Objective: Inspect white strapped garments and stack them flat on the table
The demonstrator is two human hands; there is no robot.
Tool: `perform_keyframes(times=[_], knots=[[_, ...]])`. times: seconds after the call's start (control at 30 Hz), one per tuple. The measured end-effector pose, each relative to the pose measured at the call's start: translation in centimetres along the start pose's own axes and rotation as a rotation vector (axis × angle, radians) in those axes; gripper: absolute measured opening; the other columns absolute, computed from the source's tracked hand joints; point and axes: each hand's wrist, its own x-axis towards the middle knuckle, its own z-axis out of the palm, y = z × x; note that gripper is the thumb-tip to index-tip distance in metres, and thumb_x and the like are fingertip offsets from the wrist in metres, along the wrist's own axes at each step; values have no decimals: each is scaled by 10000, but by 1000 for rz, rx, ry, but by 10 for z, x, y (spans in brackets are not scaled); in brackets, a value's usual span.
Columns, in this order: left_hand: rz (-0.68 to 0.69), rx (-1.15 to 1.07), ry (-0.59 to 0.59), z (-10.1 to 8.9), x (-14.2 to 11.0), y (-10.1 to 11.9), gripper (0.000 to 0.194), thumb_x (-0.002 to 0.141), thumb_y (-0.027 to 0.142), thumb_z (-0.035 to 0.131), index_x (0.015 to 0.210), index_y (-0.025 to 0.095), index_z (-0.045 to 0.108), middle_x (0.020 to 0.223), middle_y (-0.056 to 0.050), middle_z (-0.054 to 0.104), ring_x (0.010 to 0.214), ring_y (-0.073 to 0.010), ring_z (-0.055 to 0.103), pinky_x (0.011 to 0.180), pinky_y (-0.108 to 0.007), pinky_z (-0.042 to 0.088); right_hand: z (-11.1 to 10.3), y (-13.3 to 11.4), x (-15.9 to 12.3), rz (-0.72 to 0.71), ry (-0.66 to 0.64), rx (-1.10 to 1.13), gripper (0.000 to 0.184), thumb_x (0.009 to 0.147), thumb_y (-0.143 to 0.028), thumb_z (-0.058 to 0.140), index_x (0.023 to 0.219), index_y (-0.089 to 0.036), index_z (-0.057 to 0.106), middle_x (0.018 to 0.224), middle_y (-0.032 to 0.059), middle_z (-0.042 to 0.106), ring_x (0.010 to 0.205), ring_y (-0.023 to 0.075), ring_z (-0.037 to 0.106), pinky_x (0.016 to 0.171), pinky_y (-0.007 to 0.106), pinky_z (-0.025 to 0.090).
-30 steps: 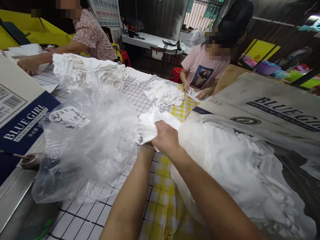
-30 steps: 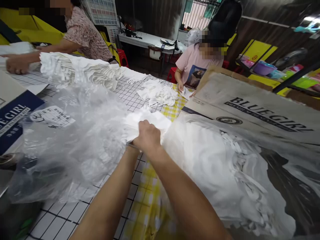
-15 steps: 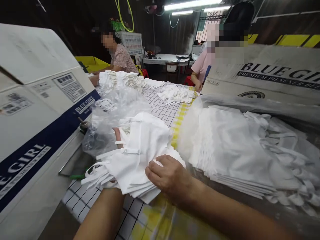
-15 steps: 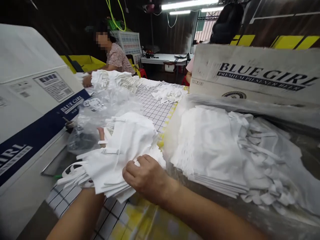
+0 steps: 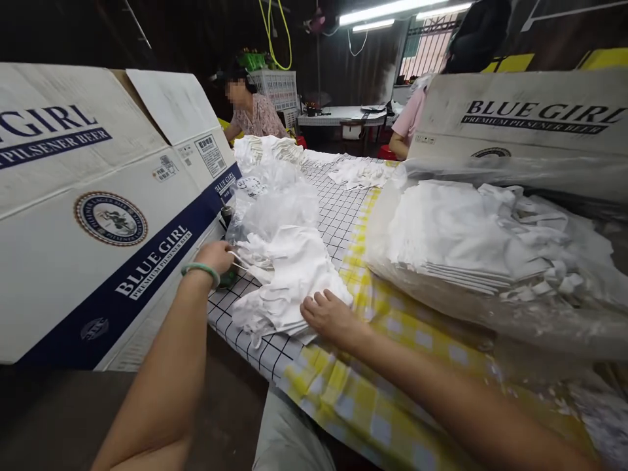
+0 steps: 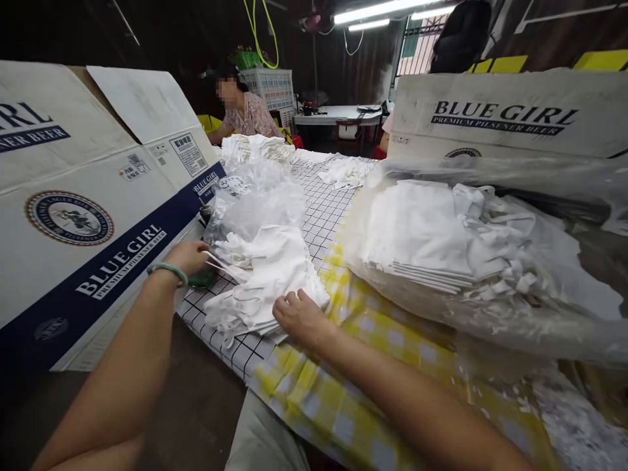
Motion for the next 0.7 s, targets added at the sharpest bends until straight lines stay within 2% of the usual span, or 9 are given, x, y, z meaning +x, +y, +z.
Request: perform_keyframes(times=[0.1, 0.17, 0.23, 0.3, 0.37, 0.43, 0.47, 0.6, 0.7], knots=[[109, 163, 23, -4, 13, 37, 272, 415, 31, 685, 632, 184, 629, 852, -115, 691, 1076, -377, 575, 911, -429, 419, -7, -20, -18, 97, 2, 82, 542, 795, -207, 613, 1300, -92, 454, 1278, 181, 543, 1152, 303, 509, 992, 516, 397], [203, 213, -134, 4, 24, 65, 303, 403, 58, 711, 662, 210, 673, 894, -89, 705, 1003, -340, 619, 866, -375, 451, -15, -27, -26, 118, 5, 209, 687, 745, -358, 682, 1338, -111, 438, 1341, 179, 513, 1237, 340, 453, 1055, 563, 329], [277, 266, -345, 12, 34, 87, 342, 435, 124, 743, 756, 238, 718, 968, -72, 710, 958, -304, 643, 819, -332, 477, -22, -18, -25, 129, 23, 381, 630, 771, -487, 647, 1286, -156, 502, 1282, 137, 574, 1208, 313, 491, 1067, 549, 326], [300, 342, -422, 18, 42, 97, 385, 516, 148, 720, 888, 241, 735, 1037, -87, 701, 987, -298, 639, 831, -333, 481, -25, 8, -10, 184, 86, 542, 466, 848, -467, 568, 1209, -171, 566, 1180, 97, 637, 1127, 245, 551, 1041, 459, 383], [313, 418, -250, 28, 47, 98, 381, 608, 124, 652, 972, 204, 726, 1102, -128, 680, 1054, -308, 614, 896, -361, 461, -21, 47, 16, 351, 181, 624, 329, 905, -321, 504, 1170, -146, 591, 1143, 95, 651, 1083, 197, 568, 991, 368, 425], [402, 465, -51, 47, 52, 95, 357, 694, 130, 594, 1032, 169, 703, 1195, -156, 638, 1126, -308, 573, 965, -383, 426, -11, 88, 47, 601, 235, 634, 286, 906, -212, 477, 1154, -137, 597, 1157, 107, 635, 1093, 192, 555, 988, 363, 418], [461, 482, -7, 60, 54, 93, 349, 729, 160, 586, 1064, 163, 686, 1235, -159, 616, 1158, -308, 549, 988, -393, 411, -4, 105, 61, 697, 233, 628, 291, 902, -181, 466, 1161, -140, 593, 1173, 109, 621, 1110, 195, 542, 997, 370, 407], [531, 580, -111, 116, 71, 97, 417, 716, 325, 667, 1098, 159, 646, 1201, -164, 620, 1184, -352, 498, 993, -474, 394, 21, 139, 96, 849, 207, 697, 342, 895, -171, 463, 1223, -140, 556, 1254, 106, 563, 1192, 200, 478, 1033, 357, 373], [527, 544, -134, 137, 86, 102, 230, 719, 281, 639, 914, 166, 674, 1075, -144, 643, 1109, -329, 533, 932, -429, 433, 32, 143, 97, 850, 204, 741, 385, 878, -183, 478, 1259, -153, 528, 1316, 109, 515, 1242, 206, 431, 1056, 370, 357]])
